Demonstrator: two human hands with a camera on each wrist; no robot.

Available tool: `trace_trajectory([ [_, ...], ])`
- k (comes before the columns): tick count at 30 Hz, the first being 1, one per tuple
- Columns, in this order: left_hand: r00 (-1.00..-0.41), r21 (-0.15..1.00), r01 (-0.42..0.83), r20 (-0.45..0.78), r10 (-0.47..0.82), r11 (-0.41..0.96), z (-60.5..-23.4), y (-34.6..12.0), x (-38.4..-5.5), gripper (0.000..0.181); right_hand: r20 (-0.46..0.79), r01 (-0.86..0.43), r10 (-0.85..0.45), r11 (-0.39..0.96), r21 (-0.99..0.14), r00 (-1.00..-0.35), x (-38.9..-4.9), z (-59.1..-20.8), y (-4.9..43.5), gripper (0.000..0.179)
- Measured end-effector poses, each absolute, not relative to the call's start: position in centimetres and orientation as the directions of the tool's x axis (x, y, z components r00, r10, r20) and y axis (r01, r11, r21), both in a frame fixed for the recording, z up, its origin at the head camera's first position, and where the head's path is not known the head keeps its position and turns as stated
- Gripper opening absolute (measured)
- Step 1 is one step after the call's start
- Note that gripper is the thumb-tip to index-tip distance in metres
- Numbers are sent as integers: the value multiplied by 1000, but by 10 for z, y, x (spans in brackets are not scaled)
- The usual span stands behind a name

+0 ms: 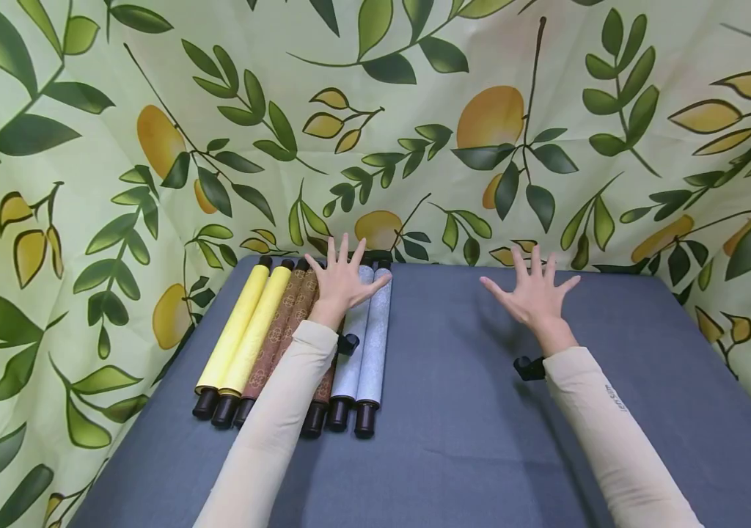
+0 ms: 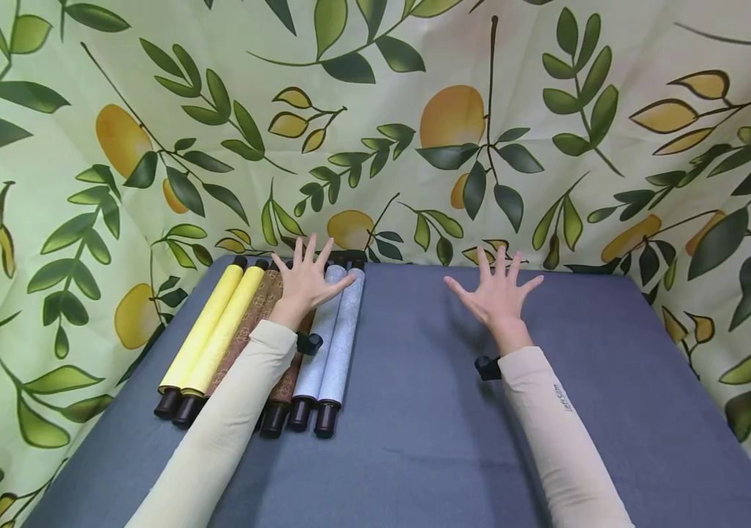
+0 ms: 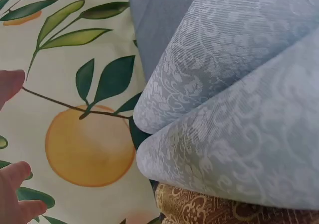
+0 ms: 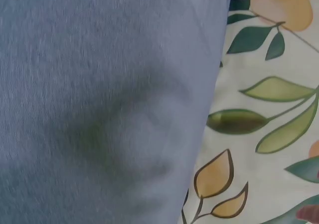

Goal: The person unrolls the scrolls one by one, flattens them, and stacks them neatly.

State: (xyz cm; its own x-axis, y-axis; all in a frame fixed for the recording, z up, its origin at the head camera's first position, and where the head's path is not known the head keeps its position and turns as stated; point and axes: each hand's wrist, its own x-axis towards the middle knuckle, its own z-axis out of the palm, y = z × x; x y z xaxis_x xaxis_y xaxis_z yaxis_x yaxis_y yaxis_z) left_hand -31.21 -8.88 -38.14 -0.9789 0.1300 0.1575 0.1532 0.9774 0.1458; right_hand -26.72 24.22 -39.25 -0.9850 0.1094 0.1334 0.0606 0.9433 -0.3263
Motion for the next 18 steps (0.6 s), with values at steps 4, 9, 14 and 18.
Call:
trace_trajectory([
  [4, -972, 134, 168, 187, 142, 977, -383, -94, -310, 88, 174, 23, 90, 934, -357, -981, -264, -394, 234, 91],
  [9, -963, 149, 211, 199, 179, 966, -384, -99, -304, 82, 236, -33, 61, 926, -375, -970, -260, -396, 221, 78],
  [14, -957, 233, 261, 192, 219, 937, -385, -106, -292, 71, 268, -80, 35, 912, -403, -963, -254, -400, 209, 67],
  [18, -950, 304, 295, 195, 244, 906, -388, -112, -279, 63, 252, -100, 15, 895, -434, -968, -248, -406, 199, 62],
])
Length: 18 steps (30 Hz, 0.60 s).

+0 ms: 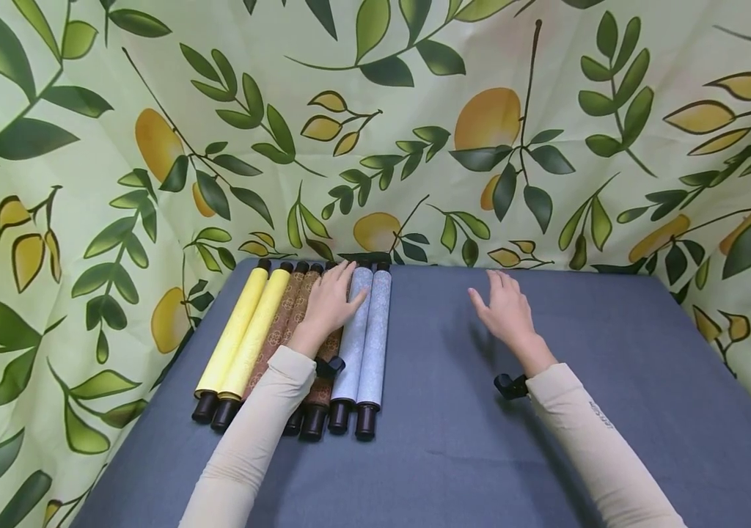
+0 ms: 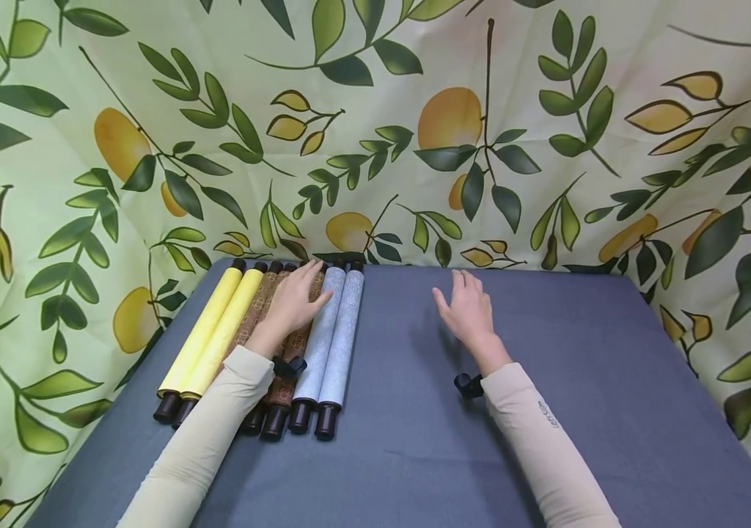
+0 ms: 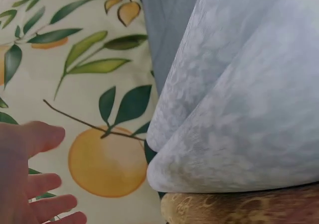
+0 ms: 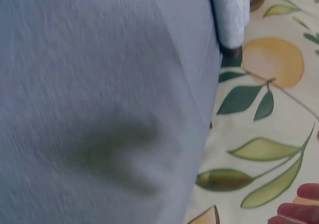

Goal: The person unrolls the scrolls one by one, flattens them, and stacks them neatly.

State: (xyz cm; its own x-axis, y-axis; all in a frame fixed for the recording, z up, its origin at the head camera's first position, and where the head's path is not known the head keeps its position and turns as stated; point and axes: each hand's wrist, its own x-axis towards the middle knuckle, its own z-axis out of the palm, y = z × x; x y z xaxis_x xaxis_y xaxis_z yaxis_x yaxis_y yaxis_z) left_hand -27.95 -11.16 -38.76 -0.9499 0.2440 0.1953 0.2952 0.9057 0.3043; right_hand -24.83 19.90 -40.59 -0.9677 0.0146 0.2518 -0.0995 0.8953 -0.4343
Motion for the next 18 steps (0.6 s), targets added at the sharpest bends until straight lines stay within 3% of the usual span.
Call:
trace_trajectory([
  [18, -934, 538, 341, 99, 345, 771, -408, -131, -234, 56, 205, -232, -143, 822, -520, -968, -221, -425, 144, 46],
])
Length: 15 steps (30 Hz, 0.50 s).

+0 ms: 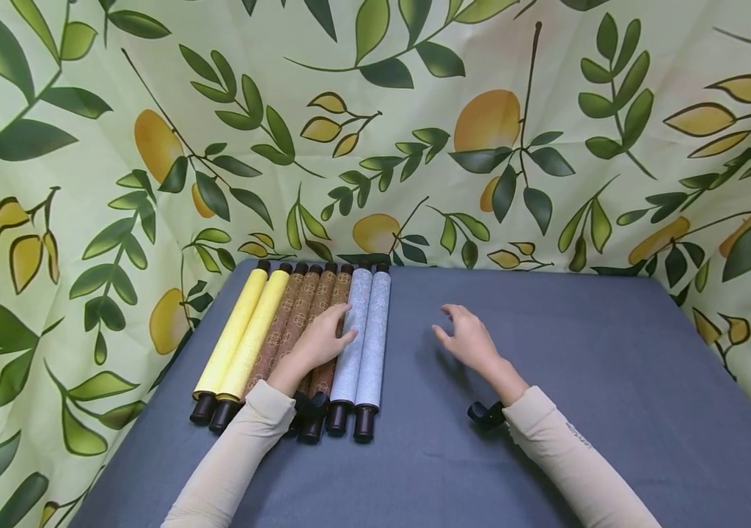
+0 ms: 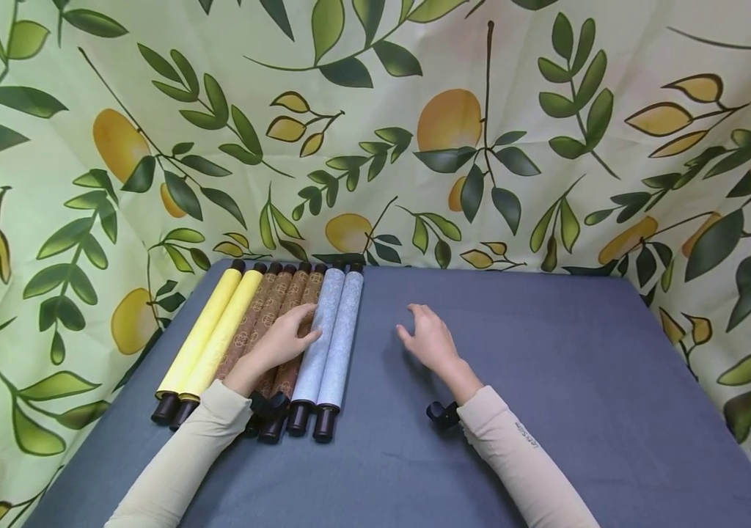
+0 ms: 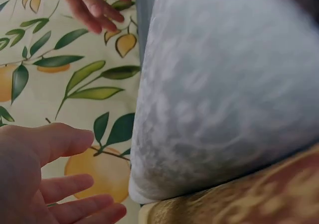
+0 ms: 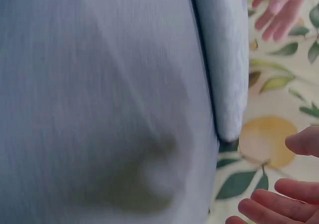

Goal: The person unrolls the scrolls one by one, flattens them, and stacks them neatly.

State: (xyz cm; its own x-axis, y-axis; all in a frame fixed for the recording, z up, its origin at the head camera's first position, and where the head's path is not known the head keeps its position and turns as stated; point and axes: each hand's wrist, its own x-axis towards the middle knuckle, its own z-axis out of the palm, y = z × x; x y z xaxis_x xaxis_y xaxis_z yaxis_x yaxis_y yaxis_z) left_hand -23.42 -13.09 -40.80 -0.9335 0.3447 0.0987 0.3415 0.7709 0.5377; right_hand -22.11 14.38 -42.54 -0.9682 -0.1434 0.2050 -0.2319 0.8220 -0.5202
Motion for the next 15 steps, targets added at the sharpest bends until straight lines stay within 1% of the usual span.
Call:
trace_trajectory([
  [4, -925, 546, 360, 106, 364, 757, -415, -131, -226, 56, 187, -250, -174, 797, -550, -967, -213, -433, 125, 43],
  [9, -916, 528, 385, 119, 383, 757, -423, -132, -220, 57, 182, -275, -206, 761, -588, -961, -205, -445, 103, 41],
  [15, -915, 543, 388, 133, 380, 745, -428, -132, -211, 59, 230, -317, -219, 676, -666, -948, -201, -456, 83, 36],
])
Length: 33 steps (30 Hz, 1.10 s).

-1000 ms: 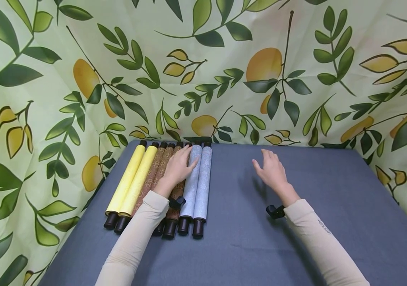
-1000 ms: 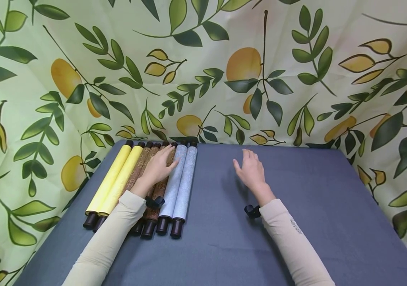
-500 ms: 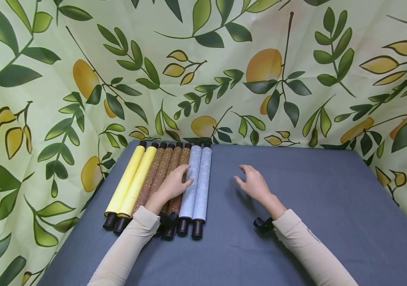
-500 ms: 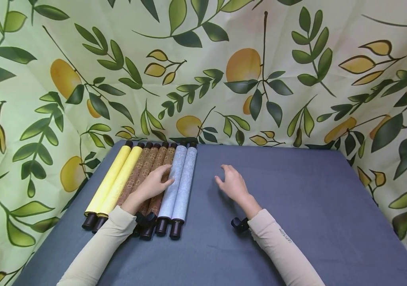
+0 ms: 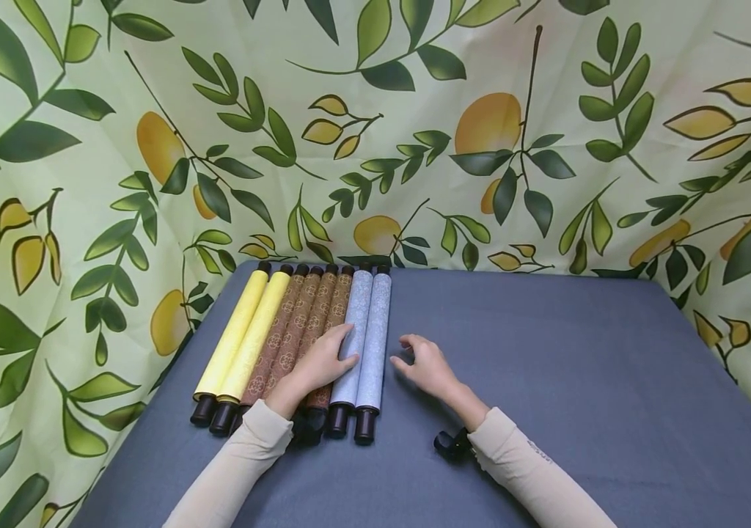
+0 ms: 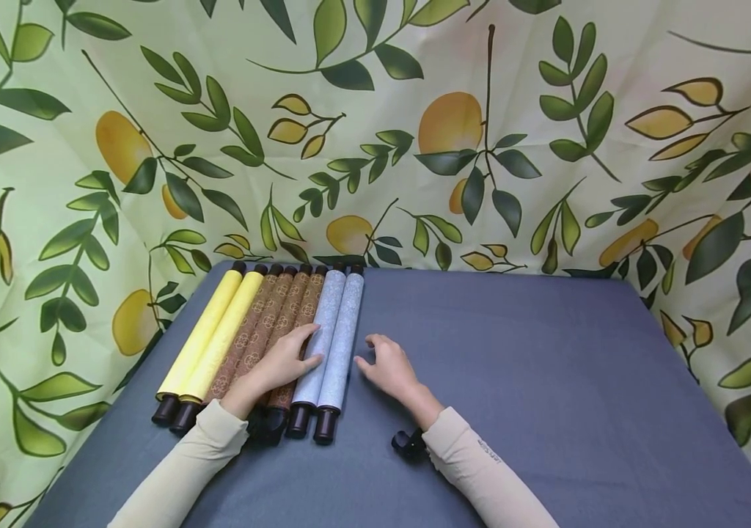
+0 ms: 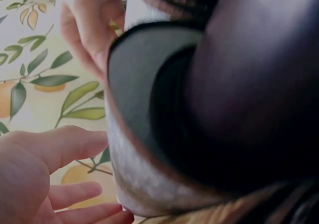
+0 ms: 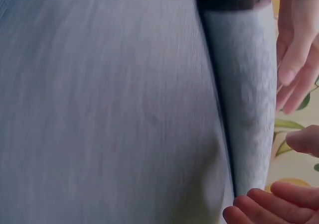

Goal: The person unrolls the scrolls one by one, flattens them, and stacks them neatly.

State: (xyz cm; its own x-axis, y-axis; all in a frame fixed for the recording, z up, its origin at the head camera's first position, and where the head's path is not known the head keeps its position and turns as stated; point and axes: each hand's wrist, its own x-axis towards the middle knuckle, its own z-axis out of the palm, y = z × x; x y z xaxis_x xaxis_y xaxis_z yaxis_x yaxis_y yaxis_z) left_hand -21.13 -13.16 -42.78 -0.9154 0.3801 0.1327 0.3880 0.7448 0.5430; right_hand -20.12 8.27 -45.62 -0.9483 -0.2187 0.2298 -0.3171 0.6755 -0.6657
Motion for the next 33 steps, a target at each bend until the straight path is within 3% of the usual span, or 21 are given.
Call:
trace_trajectory([
  [5, -917, 550, 384, 130, 378, 742, -432, -130, -207, 61, 205, -268, -173, 592, -760, -963, -200, -461, 68, 35],
  [14, -930, 597, 360, 169, 326, 717, -436, -126, -201, 61, 11, -43, -75, 441, -896, -997, -198, -465, 47, 46],
  [22, -948, 666, 314, 181, 262, 677, -438, -123, -200, 57, -87, 86, 13, 382, -920, -996, -201, -466, 40, 53],
  [33, -954, 755, 268, 120, 275, 598, -437, -120, -200, 54, -168, 172, 36, 278, -945, -985, -202, -466, 42, 50],
])
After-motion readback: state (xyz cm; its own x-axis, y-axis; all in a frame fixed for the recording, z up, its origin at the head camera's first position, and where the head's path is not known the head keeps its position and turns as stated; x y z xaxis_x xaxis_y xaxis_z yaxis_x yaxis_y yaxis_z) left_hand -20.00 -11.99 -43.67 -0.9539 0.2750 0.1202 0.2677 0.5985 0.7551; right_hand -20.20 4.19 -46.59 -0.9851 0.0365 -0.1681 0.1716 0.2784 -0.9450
